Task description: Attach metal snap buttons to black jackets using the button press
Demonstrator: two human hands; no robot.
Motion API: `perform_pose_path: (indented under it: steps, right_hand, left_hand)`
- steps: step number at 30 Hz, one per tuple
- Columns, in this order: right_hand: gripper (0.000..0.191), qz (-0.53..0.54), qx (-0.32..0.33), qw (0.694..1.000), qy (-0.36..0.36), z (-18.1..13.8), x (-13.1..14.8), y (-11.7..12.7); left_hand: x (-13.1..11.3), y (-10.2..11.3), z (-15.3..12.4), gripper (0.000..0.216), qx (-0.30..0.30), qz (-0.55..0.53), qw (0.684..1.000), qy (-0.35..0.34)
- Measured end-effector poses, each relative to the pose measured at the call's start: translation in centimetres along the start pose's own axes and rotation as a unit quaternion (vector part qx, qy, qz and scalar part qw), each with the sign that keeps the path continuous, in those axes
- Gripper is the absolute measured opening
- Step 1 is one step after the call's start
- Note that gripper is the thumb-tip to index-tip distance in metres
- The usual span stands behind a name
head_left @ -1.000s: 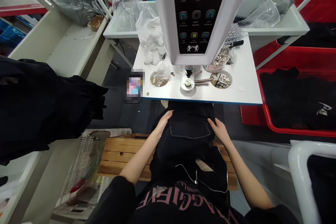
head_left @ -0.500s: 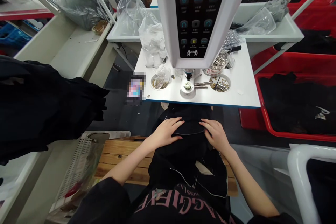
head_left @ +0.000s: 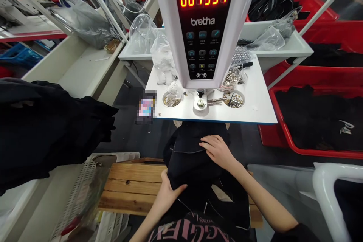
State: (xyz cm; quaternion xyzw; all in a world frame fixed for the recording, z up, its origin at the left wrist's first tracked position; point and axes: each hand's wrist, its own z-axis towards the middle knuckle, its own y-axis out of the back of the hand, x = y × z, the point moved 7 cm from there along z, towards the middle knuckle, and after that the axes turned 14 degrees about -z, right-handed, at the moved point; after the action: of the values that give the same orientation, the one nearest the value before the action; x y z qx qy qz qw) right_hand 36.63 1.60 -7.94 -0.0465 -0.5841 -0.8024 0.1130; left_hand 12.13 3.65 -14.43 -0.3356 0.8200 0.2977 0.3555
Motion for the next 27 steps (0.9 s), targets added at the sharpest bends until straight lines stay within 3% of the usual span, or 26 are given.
perform_pose_path:
  steps: [2,5,7,10,12,14,17,20,23,27]
  right_hand:
    - [0.030,0.020,0.014,1.000,0.019,0.8,0.0,0.0]
    - [0.026,0.057,-0.010,0.996,-0.073,1.7,-1.8,1.0]
    - [0.026,0.081,-0.029,0.988,-0.126,1.9,-2.7,1.8]
    - [0.024,0.114,-0.030,0.984,-0.134,2.1,-2.5,2.6]
    - [0.023,0.148,-0.024,0.979,-0.141,2.0,-2.3,3.2]
    - [0.022,0.192,-0.017,0.968,-0.158,1.8,-2.3,4.0]
    - [0.020,0.227,-0.016,0.955,-0.188,1.1,-2.9,5.5]
    - [0.022,0.158,-0.036,0.968,-0.194,0.2,-3.3,7.1]
    - [0.027,0.088,-0.059,0.983,-0.150,-0.2,-2.4,7.9]
    - [0.027,0.123,-0.135,0.974,-0.131,-0.1,-0.6,9.4]
  left_hand:
    - [0.4,0.6,0.8,0.067,0.004,-0.059,0.998,-0.003]
    - [0.1,2.2,3.0,0.060,0.067,-0.108,0.992,-0.011]
    - [-1.0,3.3,4.2,0.065,0.099,-0.045,0.994,-0.018]
    - [-5.8,4.3,5.3,0.096,0.054,0.118,0.980,-0.152]
    - [-9.9,3.2,5.7,0.109,0.048,0.167,0.948,-0.267]
    - [-13.0,1.0,6.5,0.091,0.107,0.162,0.922,-0.334]
    - [-15.9,-1.9,8.2,0.033,0.208,0.121,0.899,-0.365]
    - [-17.4,-3.1,8.7,0.022,0.220,0.107,0.902,-0.355]
    - [-19.0,-3.7,6.5,0.022,0.189,0.138,0.888,-0.396]
    - [-20.7,-4.6,2.3,0.020,0.200,0.139,0.850,-0.467]
